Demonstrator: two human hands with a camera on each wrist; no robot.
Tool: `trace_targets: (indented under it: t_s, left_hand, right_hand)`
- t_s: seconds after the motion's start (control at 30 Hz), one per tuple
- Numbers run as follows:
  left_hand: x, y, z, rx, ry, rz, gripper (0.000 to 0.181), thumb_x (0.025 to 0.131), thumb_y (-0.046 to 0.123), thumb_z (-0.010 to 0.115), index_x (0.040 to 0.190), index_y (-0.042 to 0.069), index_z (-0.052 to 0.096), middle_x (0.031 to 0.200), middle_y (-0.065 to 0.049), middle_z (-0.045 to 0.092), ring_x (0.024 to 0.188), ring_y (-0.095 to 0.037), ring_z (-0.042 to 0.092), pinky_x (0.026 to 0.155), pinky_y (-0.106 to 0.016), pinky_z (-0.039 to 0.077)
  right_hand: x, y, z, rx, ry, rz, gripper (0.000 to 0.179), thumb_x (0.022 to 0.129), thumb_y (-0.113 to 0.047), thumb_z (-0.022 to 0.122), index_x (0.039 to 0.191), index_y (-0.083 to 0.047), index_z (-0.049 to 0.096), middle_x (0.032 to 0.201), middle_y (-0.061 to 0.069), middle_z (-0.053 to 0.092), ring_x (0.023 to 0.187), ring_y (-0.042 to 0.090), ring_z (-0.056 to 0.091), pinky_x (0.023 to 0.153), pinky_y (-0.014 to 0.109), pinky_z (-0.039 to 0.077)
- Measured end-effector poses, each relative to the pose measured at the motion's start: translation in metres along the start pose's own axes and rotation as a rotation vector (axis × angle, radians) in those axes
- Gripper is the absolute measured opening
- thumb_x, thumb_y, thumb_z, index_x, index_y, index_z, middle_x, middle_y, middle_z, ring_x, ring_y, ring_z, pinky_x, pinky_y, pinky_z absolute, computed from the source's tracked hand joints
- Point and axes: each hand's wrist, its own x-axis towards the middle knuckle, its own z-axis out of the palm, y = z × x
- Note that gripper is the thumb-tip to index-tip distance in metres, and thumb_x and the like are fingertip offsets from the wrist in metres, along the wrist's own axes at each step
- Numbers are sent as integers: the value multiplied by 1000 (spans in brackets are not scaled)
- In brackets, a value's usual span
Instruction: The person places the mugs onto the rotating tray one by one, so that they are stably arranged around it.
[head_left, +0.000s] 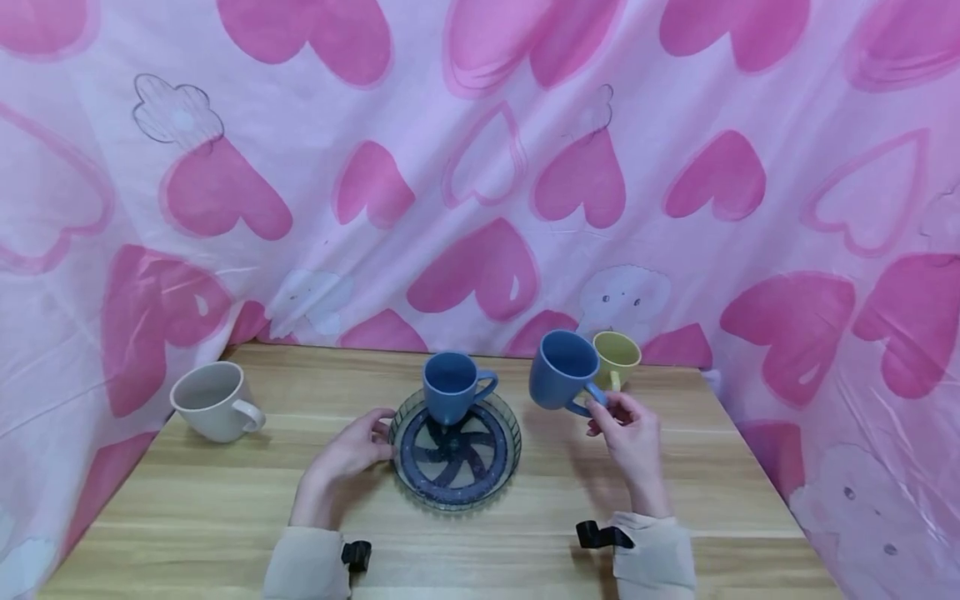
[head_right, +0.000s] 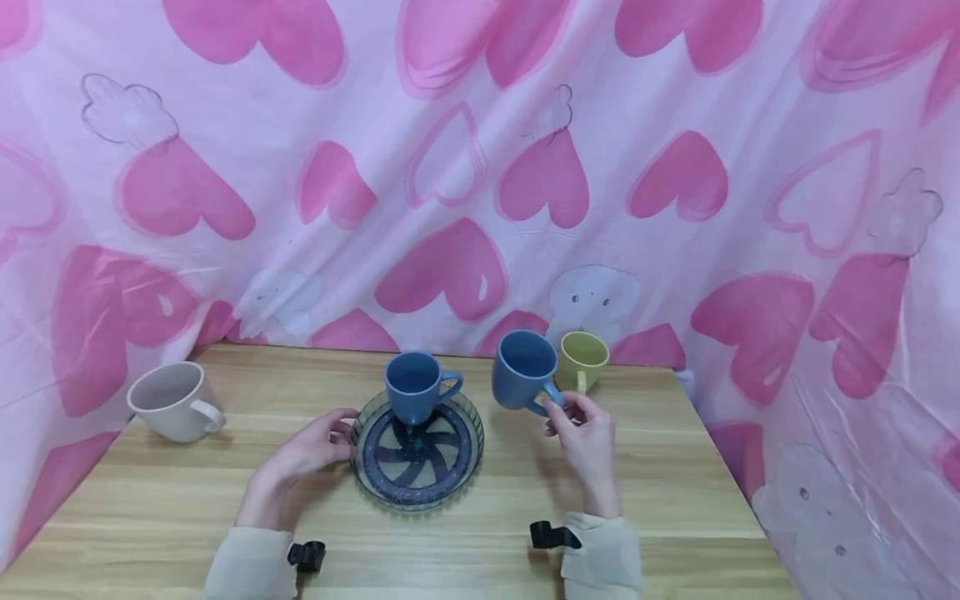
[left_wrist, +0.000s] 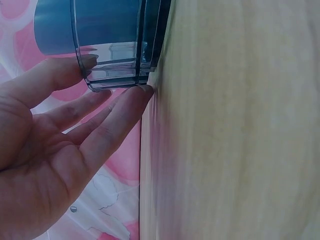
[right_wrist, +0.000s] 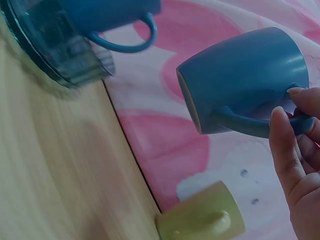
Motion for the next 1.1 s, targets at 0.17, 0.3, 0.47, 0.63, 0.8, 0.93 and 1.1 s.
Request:
trace_targets:
  t_s: [0.17,0.3,0.47,0.63,0.8,0.93,1.1]
  left_hand:
    - [1,1,0,24,-9,12,64,80,-4,69,139,-8,43,114,-22,58,101,-30,57,79,-38,53]
    - [1,0,0,28,-19,12,66,80,-4,70,140,-7,42,113,-20,59,104,-31,56,84,-42,52]
    - [1,0,0,24,-30,21,69,80,-5,70,141,-8,39,114,-20,58,105,-32,55,87,-44,51]
    - [1,1,-1,26,-42,13,73,79,-4,70,144,-7,36,118,-22,57,110,-34,54,90,-46,50]
    - [1,2,-1,9,-48,-7,78,77,-4,71,146,-4,34,120,-21,57,112,-34,53,92,-47,49]
    - [1,2,0,-5,-63,-9,85,75,-4,72,149,-4,30,128,-26,54,119,-38,50,98,-51,45]
    - [0,3,-1,-7,-90,-16,97,74,0,78,153,-2,22,144,-31,40,132,-45,38,108,-58,33]
  right_hand:
    - [-3,-1,12,13,-24,8,8,84,11,69,89,14,65,69,32,59,51,19,62,48,31,56]
    - [-4,-1,18,3,-38,15,7,84,9,70,89,12,66,66,26,60,51,20,62,48,30,56]
    - [-5,-3,26,13,-51,27,8,84,9,70,90,13,66,67,27,60,52,20,62,48,31,56]
    - [-6,-4,34,1,-77,58,10,85,7,70,93,12,66,71,26,61,54,22,63,49,29,56]
    - [-9,-4,41,-15,-113,94,11,86,4,71,94,10,67,74,23,62,57,24,64,52,28,57]
    - [-11,-3,46,-10,-137,100,12,87,4,70,96,12,66,73,23,62,57,25,64,51,26,55]
    - [-12,1,51,-10,-168,99,9,87,4,70,93,9,66,71,23,62,57,28,63,50,31,56]
